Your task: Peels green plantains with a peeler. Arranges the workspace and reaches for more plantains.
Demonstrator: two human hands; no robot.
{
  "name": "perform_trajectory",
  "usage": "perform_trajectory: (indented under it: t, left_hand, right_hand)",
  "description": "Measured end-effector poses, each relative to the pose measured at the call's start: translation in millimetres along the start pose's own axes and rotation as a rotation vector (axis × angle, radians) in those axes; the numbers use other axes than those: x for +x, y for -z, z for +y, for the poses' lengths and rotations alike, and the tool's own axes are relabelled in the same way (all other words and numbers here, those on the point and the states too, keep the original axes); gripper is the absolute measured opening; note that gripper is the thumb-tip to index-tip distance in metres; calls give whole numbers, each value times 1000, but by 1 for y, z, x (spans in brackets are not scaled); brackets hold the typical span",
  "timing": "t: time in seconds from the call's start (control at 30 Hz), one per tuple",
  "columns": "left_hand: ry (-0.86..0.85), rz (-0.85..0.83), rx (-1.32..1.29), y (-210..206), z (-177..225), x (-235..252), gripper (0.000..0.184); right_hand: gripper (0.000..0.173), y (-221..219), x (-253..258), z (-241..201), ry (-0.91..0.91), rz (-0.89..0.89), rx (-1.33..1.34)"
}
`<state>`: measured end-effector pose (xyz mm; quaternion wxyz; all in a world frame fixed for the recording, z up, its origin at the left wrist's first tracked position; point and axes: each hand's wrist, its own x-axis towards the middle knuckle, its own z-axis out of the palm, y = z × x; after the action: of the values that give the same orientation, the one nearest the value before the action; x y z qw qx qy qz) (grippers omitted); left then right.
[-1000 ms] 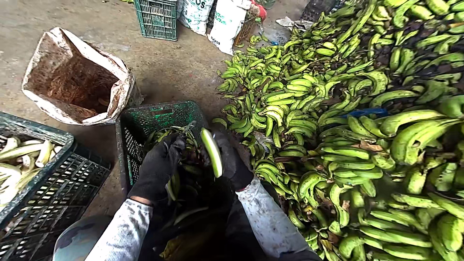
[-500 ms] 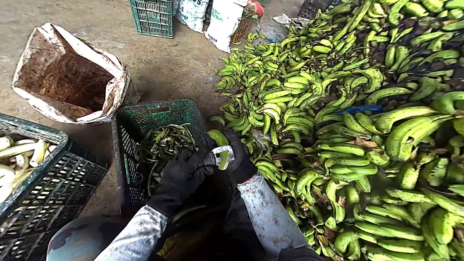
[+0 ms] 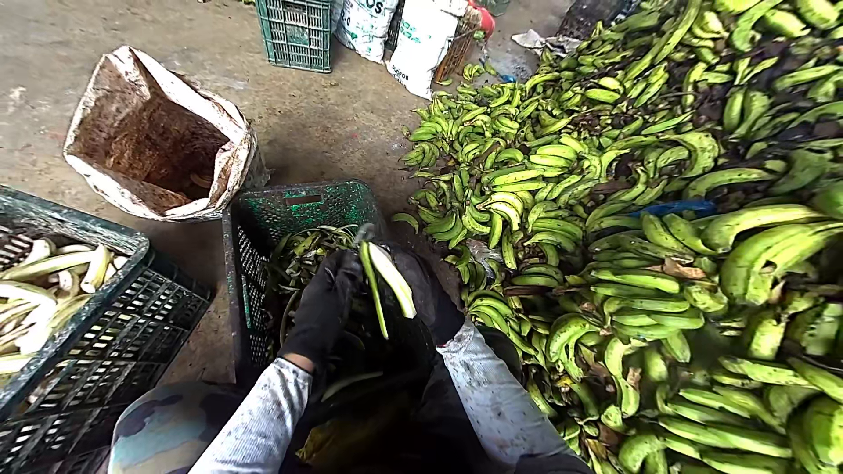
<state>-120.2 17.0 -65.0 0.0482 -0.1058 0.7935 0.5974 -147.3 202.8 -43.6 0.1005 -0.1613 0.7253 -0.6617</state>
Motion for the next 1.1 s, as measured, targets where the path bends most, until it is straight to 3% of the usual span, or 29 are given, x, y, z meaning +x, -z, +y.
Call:
perform_trajectory:
  t: [0.1, 0.2, 0.37, 0.47, 0.6, 0.67, 0.77, 0.97, 1.03, 1.1]
  left_hand:
    - [83, 20, -130, 9, -9, 6, 47]
    - [15, 35, -44, 14, -10, 3, 47]
    - [-326, -41, 400, 13, 1, -16, 43]
    - [-580, -100, 520, 5, -2, -24, 47]
    - [-778, -120, 589, -9, -6, -30, 53]
    - [-702, -140, 589, -14, -3, -31, 53]
    - [-423, -192, 555, -16, 8, -27, 51]
    - [-39, 105, 301, 11, 9, -2, 41]
    - [3, 137, 245, 31, 8, 2, 41]
    - [-53, 57, 230, 40, 9, -6, 38]
  right_hand:
    - [46, -1, -1, 0, -33, 40, 76]
    - [39, 6, 7, 7, -149, 96, 433]
    - [50, 35, 11, 10, -346, 126, 908]
    - [41, 44, 11, 17, -259, 171, 905]
    - [43, 41, 9, 8, -398, 204, 943]
    - [43, 36, 7, 8, -415, 168, 883]
    - [36, 22, 0, 11, -282, 108, 750]
    - [39, 9, 2, 6, -317, 93, 697]
    - [45, 13, 1, 3, -389, 124, 734]
    - [47, 20, 4, 4, -427, 124, 776]
